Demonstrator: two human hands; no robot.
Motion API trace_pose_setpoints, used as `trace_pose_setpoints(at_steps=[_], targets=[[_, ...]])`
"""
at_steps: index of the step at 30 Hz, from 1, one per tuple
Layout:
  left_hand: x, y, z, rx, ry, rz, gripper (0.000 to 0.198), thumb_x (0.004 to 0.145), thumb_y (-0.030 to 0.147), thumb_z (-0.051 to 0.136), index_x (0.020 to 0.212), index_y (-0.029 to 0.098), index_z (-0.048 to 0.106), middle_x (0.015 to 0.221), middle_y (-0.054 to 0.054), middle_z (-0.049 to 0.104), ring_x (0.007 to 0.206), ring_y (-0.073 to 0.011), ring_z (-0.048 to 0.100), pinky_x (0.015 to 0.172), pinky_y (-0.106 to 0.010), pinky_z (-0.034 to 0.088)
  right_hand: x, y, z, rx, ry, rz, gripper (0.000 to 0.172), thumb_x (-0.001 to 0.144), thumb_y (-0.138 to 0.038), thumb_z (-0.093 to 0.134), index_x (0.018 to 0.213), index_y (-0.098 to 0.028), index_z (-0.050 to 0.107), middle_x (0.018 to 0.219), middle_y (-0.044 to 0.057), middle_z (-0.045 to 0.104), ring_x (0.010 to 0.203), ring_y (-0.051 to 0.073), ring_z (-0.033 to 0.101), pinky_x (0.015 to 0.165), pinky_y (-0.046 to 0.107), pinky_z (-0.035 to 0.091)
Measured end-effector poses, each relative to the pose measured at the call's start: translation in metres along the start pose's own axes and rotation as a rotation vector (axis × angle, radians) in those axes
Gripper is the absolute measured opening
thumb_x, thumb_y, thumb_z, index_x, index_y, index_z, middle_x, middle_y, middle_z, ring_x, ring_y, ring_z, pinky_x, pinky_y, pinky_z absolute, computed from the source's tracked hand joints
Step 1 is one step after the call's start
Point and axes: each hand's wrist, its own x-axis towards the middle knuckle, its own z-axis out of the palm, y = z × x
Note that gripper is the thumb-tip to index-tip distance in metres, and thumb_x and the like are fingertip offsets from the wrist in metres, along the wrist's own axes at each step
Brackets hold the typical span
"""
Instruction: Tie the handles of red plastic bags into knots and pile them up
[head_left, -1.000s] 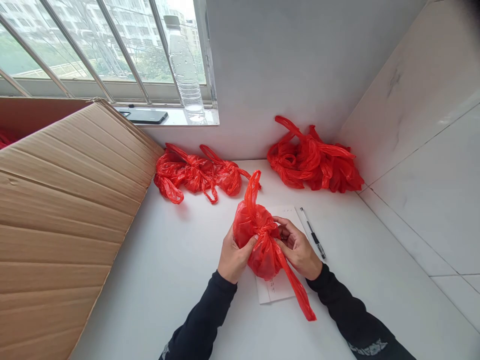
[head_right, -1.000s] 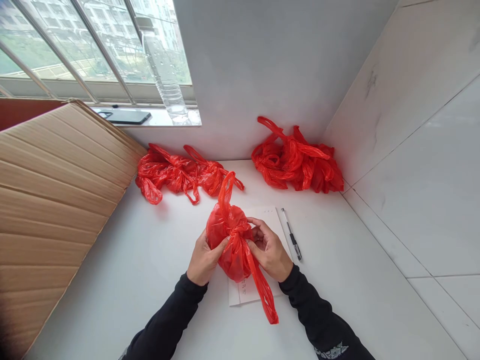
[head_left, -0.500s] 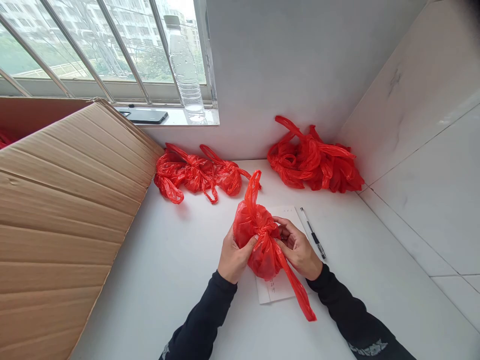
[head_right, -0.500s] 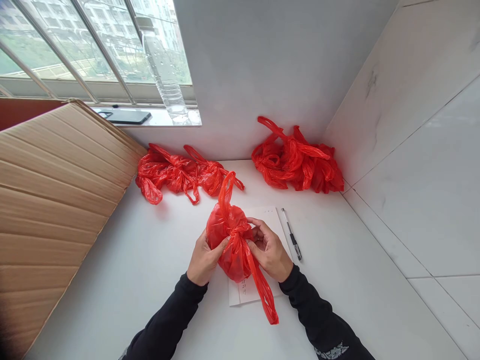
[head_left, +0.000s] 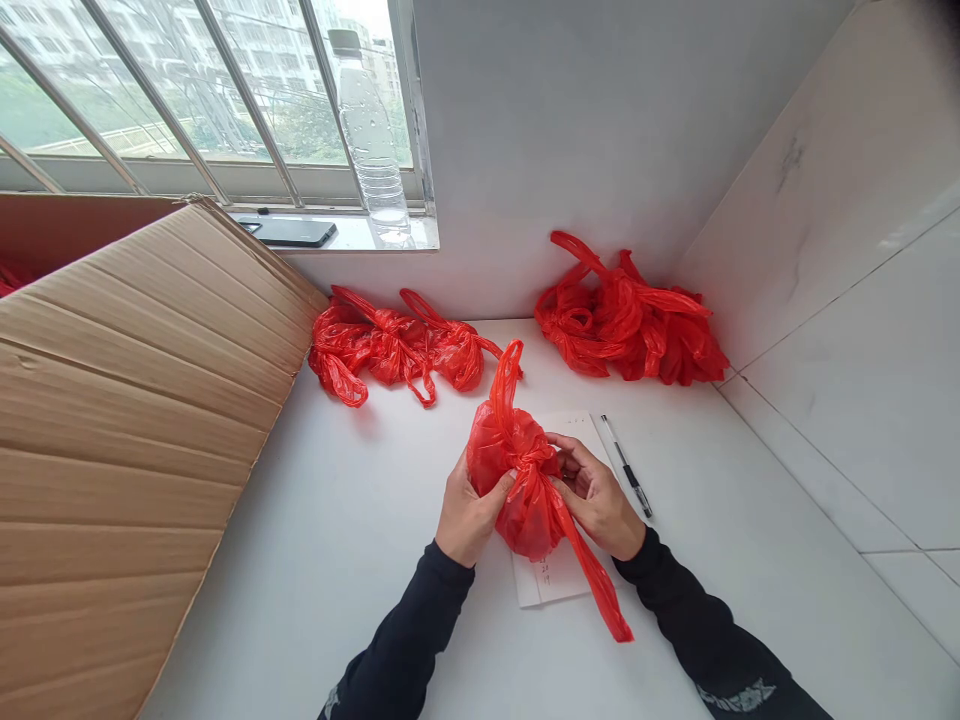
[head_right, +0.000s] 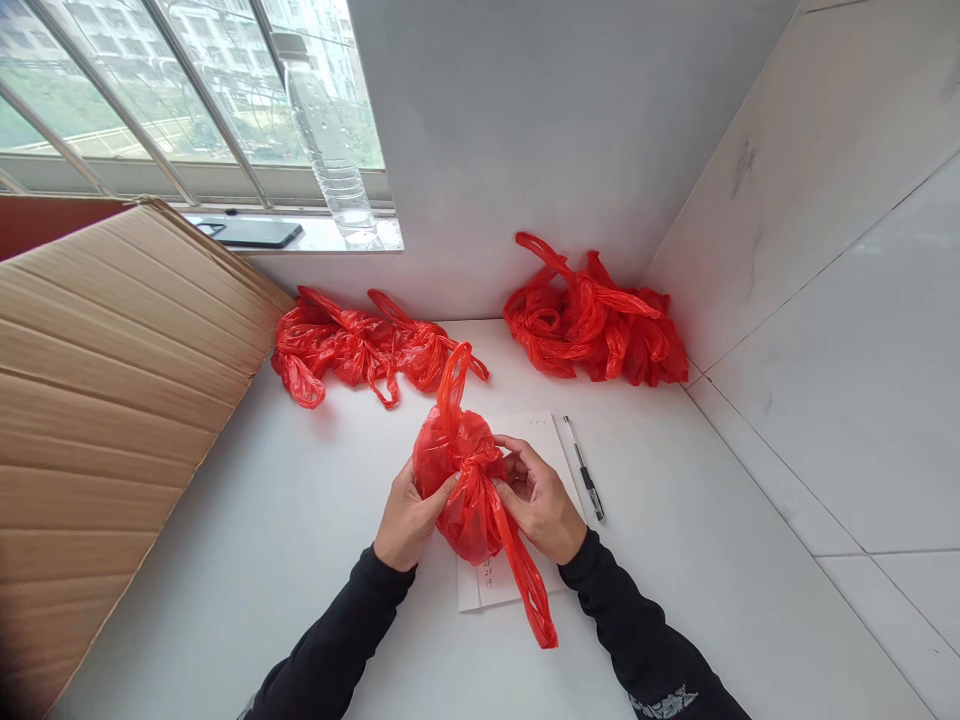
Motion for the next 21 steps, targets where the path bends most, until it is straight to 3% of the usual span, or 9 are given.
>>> trace_pose_setpoints(at_steps=[21], targets=[[-0.0007, -0.0007, 0.0001, 0.002, -0.007, 0.009, 0.042, 0.083, 0.035, 0.074, 0.122, 0.021, 0.063, 0.121, -0.010, 0.071, 0.113, -0.0326, 0.066, 0.098, -0.048, 0.053, 0.0003, -0.0001, 0.0000, 0.037, -0.010, 0.004, 0.041, 0.095, -0.034, 0.063, 0.135, -0.028, 0.052, 0.098, 0.003, 0.065, 0.090, 0.019, 0.065, 0.095, 0.040, 0.053]])
